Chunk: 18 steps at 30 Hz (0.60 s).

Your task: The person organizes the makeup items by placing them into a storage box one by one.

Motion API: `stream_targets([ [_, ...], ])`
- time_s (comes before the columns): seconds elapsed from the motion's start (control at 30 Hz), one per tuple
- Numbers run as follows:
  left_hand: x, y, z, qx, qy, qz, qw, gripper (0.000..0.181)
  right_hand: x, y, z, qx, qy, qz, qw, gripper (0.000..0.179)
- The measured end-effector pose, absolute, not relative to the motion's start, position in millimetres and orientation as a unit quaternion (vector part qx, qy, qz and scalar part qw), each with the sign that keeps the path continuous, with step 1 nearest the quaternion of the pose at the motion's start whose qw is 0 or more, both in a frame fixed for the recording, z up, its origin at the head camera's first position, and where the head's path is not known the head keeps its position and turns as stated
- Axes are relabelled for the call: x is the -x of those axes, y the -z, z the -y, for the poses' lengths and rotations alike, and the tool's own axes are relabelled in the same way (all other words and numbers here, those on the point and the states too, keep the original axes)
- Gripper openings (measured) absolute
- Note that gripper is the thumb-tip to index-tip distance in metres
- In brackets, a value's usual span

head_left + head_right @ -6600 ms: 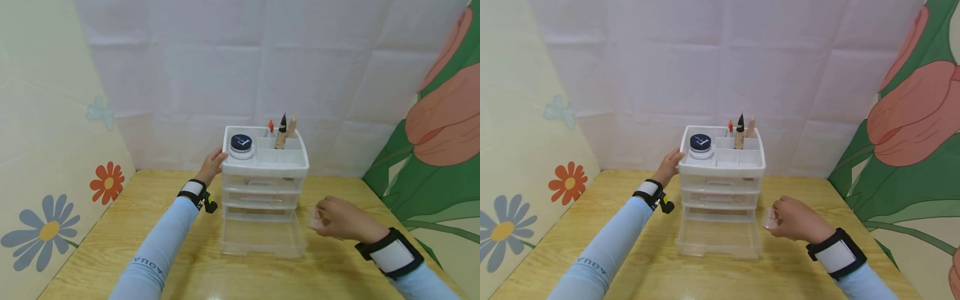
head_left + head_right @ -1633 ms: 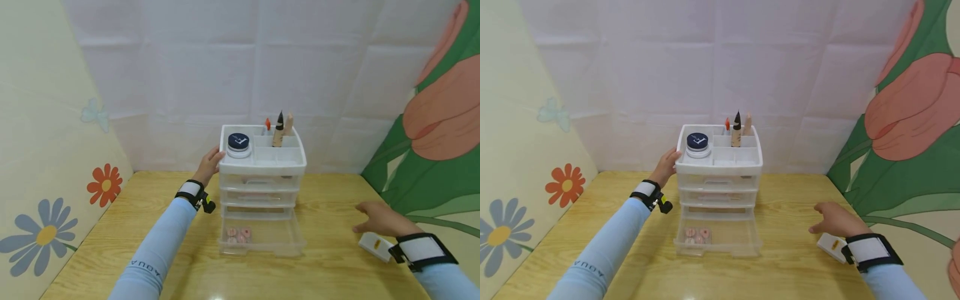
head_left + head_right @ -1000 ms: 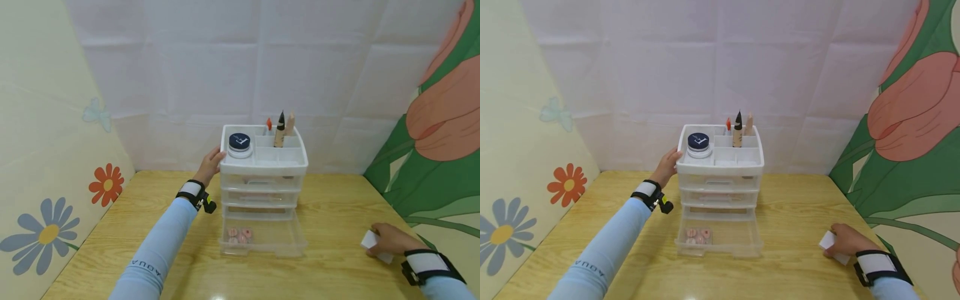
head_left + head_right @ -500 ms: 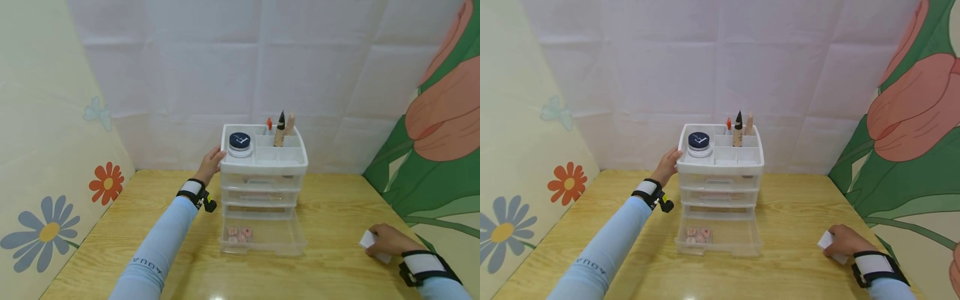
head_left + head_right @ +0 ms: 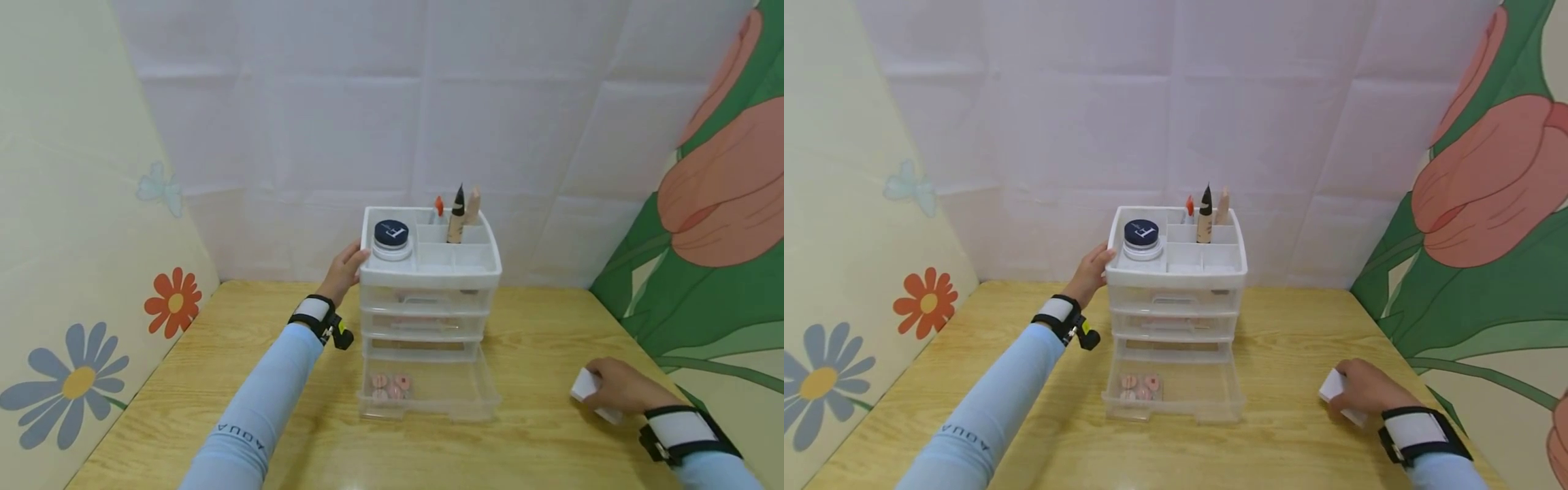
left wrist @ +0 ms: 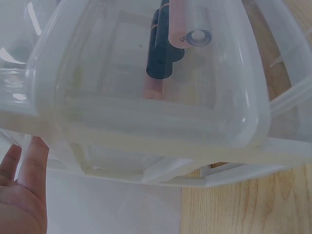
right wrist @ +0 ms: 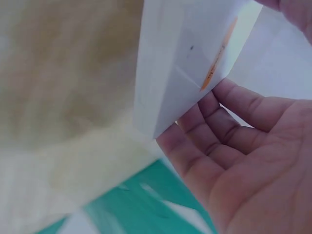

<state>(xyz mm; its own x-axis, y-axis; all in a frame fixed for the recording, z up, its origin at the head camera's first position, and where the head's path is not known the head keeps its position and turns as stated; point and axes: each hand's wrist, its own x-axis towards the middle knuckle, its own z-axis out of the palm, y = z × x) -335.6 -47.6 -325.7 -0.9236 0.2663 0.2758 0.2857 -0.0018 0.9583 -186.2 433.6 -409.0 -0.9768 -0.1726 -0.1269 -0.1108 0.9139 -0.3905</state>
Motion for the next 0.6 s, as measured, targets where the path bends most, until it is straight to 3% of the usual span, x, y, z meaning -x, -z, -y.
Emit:
stream_targets([
  [0.13, 332, 321, 47, 0.199, 0.683, 0.703, 0.001, 0.061, 188, 389, -413, 0.093, 0.189, -0.976, 0.056, 0.051],
  [0.6, 335, 325, 47, 0.202, 0.686, 0.698, 0.011, 0.06, 178, 320, -321, 0.204, 0.122, -0.971, -0.022, 0.064],
])
